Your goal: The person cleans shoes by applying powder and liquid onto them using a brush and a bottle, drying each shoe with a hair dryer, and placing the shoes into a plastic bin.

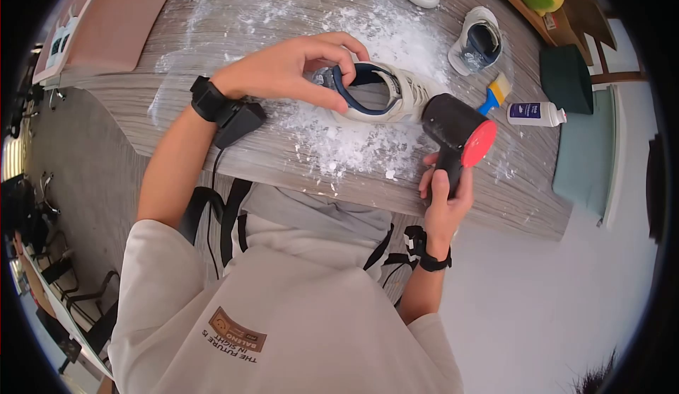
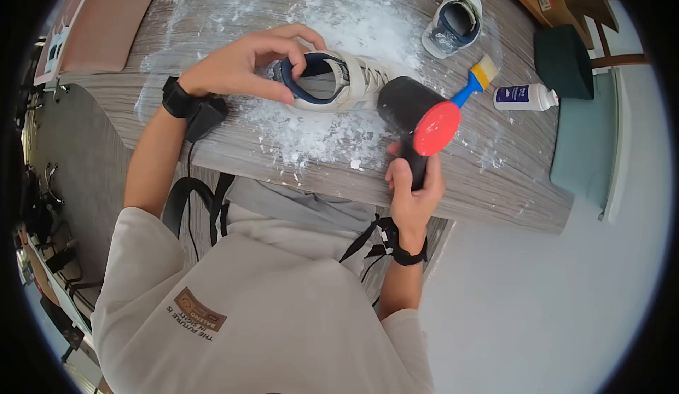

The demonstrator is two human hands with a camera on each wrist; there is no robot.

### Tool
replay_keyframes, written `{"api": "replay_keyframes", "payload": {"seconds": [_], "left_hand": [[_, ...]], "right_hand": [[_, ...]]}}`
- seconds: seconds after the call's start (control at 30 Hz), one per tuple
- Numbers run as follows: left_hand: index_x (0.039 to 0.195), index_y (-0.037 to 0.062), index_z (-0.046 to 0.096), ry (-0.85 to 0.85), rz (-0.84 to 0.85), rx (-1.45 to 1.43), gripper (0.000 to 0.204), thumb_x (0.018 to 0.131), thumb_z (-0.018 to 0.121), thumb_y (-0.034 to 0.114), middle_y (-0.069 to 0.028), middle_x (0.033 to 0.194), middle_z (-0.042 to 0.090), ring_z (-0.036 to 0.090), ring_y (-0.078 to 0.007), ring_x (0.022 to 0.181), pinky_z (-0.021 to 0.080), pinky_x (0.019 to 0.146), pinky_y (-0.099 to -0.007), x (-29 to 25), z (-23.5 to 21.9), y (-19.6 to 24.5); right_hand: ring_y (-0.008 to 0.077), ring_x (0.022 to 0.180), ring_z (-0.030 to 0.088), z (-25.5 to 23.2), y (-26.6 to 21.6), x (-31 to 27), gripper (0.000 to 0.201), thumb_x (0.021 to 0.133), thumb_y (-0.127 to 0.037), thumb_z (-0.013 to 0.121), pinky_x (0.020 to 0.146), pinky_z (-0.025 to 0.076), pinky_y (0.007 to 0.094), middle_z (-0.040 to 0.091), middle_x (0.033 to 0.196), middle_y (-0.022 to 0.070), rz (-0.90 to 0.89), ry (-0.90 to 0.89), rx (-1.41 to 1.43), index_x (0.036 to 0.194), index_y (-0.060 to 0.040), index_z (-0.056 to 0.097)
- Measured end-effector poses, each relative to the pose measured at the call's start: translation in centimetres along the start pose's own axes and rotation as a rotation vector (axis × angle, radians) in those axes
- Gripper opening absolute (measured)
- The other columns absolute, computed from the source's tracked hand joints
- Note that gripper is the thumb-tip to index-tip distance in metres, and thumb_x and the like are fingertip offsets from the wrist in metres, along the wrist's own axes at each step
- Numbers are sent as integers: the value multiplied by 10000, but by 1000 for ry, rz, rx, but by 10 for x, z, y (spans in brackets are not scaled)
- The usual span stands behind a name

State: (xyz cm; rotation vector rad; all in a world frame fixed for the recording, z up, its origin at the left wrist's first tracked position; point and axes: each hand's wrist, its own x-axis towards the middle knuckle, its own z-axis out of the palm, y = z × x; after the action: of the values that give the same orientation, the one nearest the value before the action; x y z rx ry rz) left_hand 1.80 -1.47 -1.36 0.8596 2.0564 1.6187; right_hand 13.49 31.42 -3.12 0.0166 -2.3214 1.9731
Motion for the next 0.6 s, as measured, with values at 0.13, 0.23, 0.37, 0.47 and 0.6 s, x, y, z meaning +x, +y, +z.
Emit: {"api": "replay_keyframes", "payload": {"seconds": [0.13, 0.23, 0.37, 0.47, 0.6], "left_hand": [[950, 68, 665, 59, 25, -78, 224, 803, 834, 65, -105, 1416, 507, 484, -218, 1273, 370, 1107, -370, 5, 7, -12], [983, 66, 672, 62, -23, -34, 200, 841, 812, 69, -100, 1423, 508, 482, -210, 1272, 382, 1094, -361, 4, 8, -6], [1034, 65, 668, 103, -44, -51, 180, 894, 778, 89, -91, 1428, 511, 487, -201, 1274, 423, 1048, -344, 5, 13, -9], [1059, 62, 664, 103, -26, -50, 182, 911, 765, 90, -82, 1432, 518, 509, -189, 1246, 447, 1020, -331, 6, 13, -13], [1085, 55, 667, 85, -50, -40, 168, 947, 725, 130, -76, 1443, 527, 541, -197, 1221, 444, 1034, -346, 2, 7, -7]], "right_hand": [[106, 716, 620, -1, 2, -3, 374, 930, -64, 653, 654, 512, 268, 747, 996, 129, -101, -118, -126, 1273, 66, 579], [99, 714, 614, 2, 4, -6, 375, 941, -81, 652, 650, 505, 256, 749, 1013, 128, -72, -59, -72, 1278, 64, 575], [93, 722, 609, 14, -9, 1, 366, 972, -102, 629, 647, 495, 242, 726, 1034, 105, 10, 42, 12, 1293, 58, 554], [118, 764, 634, 30, -10, -4, 369, 947, -79, 651, 681, 515, 265, 721, 1030, 98, -2, 5, -4, 1282, 48, 562], [254, 896, 690, 42, -12, -1, 419, 851, -61, 758, 817, 538, 341, 715, 1040, 149, -283, -149, -293, 1236, 26, 615]]}}
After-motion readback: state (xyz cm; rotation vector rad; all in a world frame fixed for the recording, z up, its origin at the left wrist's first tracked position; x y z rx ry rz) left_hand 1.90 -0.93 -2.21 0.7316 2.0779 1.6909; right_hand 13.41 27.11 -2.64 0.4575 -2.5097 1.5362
